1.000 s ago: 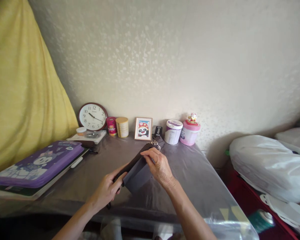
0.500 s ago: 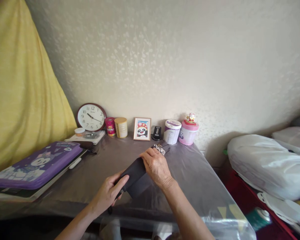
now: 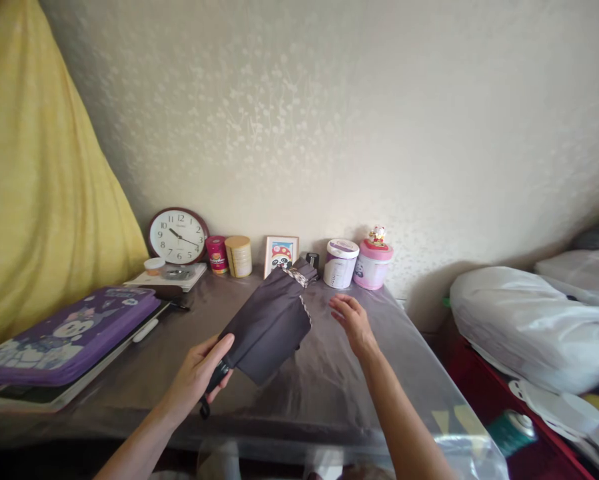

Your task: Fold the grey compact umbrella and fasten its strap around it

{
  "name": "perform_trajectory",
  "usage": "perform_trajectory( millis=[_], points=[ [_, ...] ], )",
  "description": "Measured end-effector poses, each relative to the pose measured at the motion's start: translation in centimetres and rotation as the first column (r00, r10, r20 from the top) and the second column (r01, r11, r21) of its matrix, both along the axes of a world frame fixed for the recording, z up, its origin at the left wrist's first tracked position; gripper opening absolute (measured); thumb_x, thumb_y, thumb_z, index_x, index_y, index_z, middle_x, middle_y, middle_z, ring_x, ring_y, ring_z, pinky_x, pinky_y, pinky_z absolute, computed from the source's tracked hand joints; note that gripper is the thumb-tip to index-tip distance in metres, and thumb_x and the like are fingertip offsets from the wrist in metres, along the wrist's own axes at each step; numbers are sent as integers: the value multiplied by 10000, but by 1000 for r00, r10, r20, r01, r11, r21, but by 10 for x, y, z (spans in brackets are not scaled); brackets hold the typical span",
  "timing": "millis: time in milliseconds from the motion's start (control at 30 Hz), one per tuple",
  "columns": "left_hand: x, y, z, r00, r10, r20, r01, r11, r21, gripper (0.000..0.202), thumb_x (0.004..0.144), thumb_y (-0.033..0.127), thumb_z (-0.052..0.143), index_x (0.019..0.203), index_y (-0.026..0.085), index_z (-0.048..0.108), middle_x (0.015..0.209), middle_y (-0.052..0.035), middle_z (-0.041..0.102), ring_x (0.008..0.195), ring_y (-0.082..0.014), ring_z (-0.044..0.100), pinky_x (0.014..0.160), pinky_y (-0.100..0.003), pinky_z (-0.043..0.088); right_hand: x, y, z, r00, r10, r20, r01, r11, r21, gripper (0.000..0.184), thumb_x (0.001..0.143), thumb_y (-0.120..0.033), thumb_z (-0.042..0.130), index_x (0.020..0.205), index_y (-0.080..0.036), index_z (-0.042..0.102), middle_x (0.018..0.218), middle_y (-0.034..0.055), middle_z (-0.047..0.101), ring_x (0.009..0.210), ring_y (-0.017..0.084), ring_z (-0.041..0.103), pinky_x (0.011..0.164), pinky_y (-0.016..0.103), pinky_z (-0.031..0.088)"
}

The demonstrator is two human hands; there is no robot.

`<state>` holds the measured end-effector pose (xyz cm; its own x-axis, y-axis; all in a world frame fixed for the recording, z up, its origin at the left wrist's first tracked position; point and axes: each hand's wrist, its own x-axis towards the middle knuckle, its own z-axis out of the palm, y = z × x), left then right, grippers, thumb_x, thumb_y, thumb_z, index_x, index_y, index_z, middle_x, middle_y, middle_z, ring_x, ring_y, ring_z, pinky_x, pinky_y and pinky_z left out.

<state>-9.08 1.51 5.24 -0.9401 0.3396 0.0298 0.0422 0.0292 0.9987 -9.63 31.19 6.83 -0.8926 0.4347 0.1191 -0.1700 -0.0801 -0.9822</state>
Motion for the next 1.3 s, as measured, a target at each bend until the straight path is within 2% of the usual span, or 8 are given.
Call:
perform_trajectory(
  millis=[133, 267, 367, 533, 867, 1100, 1200, 1300],
  points=[
    [-2, -3, 4, 1000, 8, 20, -8, 1000, 4, 400, 823, 538, 447, 621, 194, 422, 369, 68, 484, 244, -52, 367, 290, -146, 257, -2, -4, -22, 943, 300, 145, -292, 954, -71, 349, 691, -367, 684, 989, -199, 614, 1143, 83, 607, 1106, 203, 532, 909, 343, 404],
    [-4, -4, 3, 999, 32, 22, -32, 999, 8, 392, 822, 536, 449, 630, 195, 430, 367, 73, 474, 244, -52, 357, 288, -147, 253, -5, -18, -37, 889, 411, 200, -402, 911, -90, 381, 717, -393, 665, 1044, -211, 598, 1136, 59, 607, 1080, 174, 533, 919, 331, 380],
    [-3, -4, 3, 999, 42, 21, -42, 999, -2, 399, 819, 534, 449, 616, 192, 432, 371, 69, 476, 246, -48, 354, 288, -146, 252, -7, -28, -44, 875, 432, 216, -418, 902, -110, 377, 707, -417, 671, 1010, -202, 608, 1078, 43, 625, 988, 156, 567, 878, 307, 400],
    [-4, -5, 1, 999, 38, 7, -38, 999, 0, 387, 819, 521, 455, 612, 194, 428, 365, 72, 470, 244, -51, 358, 291, -147, 256, -9, -38, -49, 856, 481, 188, -445, 872, -203, 337, 669, -422, 710, 846, -145, 637, 736, 7, 645, 680, 116, 591, 741, 266, 444],
    [-9, -5, -5, 996, 75, -45, -77, 996, -39, 387, 829, 522, 441, 638, 187, 467, 372, 76, 466, 244, -48, 363, 288, -140, 257, -6, -42, -42, 838, 492, 236, -436, 864, -252, 302, 631, -387, 748, 755, -167, 582, 600, -31, 610, 520, 99, 589, 571, 240, 485],
    [-10, -6, -7, 982, 153, -107, -166, 978, -129, 373, 812, 523, 447, 852, 185, 599, 386, 86, 447, 261, -70, 366, 284, -153, 292, -2, -55, -26, 873, 459, 167, -427, 883, -194, 316, 672, -415, 709, 698, -183, 495, 426, -120, 382, 332, 23, 323, 332, 134, 243],
    [-9, -5, -8, 968, 184, -170, -216, 957, -196, 407, 818, 507, 448, 1044, 207, 607, 433, 63, 521, 302, -101, 447, 309, -170, 337, -1, -60, -17, 902, 400, 164, -363, 906, -218, 265, 682, -398, 702, 729, -187, 549, 519, -72, 518, 405, 46, 450, 386, 148, 372],
    [-8, -4, -8, 937, 166, -307, -246, 938, -243, 400, 827, 464, 464, 1129, 241, 601, 736, -26, 711, 493, -160, 622, 423, -207, 441, -1, -67, -10, 911, 389, 136, -342, 898, -276, 223, 705, -371, 682, 816, -192, 606, 743, -2, 646, 619, 105, 602, 585, 224, 516]
  ],
)
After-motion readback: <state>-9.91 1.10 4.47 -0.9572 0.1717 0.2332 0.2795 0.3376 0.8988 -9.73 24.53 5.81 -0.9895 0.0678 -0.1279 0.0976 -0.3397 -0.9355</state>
